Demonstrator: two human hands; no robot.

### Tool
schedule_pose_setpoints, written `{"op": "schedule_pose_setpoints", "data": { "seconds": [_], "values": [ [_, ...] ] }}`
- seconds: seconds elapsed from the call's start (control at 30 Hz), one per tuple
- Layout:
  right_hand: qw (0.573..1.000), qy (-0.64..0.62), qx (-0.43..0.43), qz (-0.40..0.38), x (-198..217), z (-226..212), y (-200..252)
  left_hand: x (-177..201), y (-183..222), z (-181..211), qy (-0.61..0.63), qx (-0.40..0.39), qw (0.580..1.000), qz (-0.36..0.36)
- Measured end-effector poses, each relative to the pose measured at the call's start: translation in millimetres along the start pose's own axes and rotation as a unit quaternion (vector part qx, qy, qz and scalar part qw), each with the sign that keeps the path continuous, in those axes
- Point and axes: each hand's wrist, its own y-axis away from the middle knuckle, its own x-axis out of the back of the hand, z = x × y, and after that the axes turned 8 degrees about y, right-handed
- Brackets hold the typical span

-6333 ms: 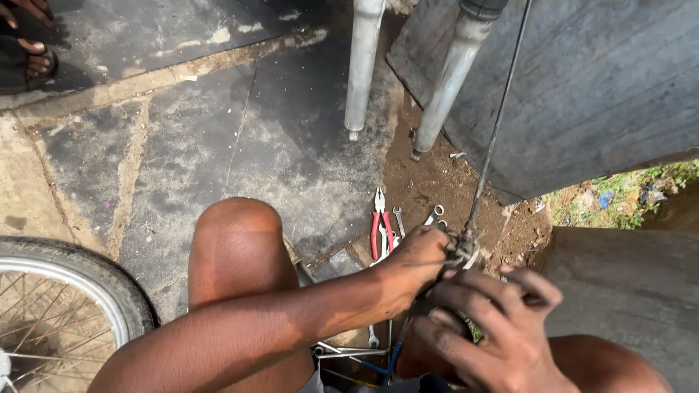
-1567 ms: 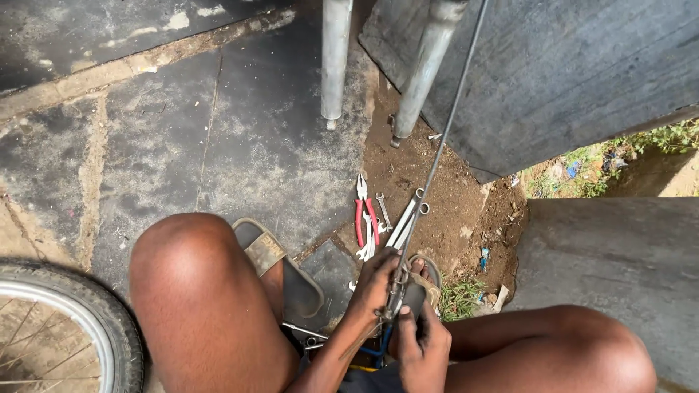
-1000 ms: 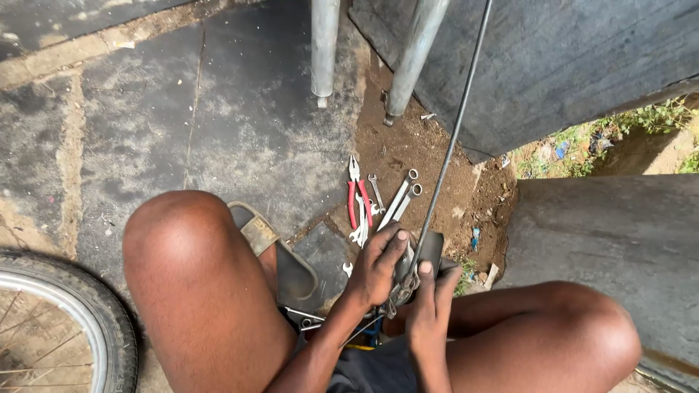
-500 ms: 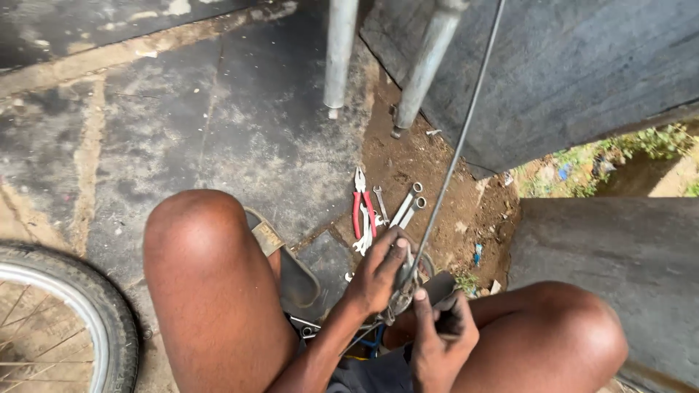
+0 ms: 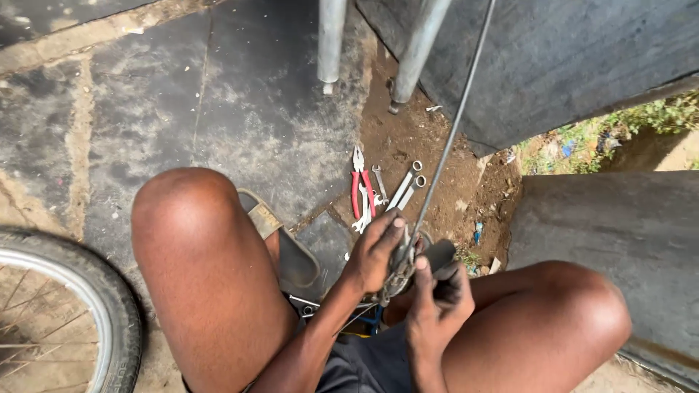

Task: Repairing and reassembling motorcycle brake components.

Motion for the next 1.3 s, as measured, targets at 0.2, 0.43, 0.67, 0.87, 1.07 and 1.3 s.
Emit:
{"op": "schedule_pose_setpoints", "data": {
  "seconds": [0.2,0.43,0.67,0.87,1.07,1.3],
  "values": [
    [0.998,-0.013,0.044,0.045,-15,9,-18,2,-8,-8,0.054,0.021,0.998,0.028],
    [0.999,-0.027,-0.012,0.019,-6,15,9,-1,-7,5,0.097,0.072,0.988,0.098],
    [0.998,-0.023,0.013,0.058,-9,13,-14,-10,9,3,-0.080,0.015,0.995,0.053],
    [0.997,-0.069,0.002,0.042,-8,1,-16,-12,2,-1,-0.065,0.061,0.994,0.058],
    [0.968,-0.248,0.005,0.044,12,-6,-5,-13,-1,-1,0.066,0.123,0.987,0.080],
    [0.997,0.038,0.010,-0.064,24,33,23,-7,-2,-5,0.105,0.155,0.975,0.119]
  ]
}}
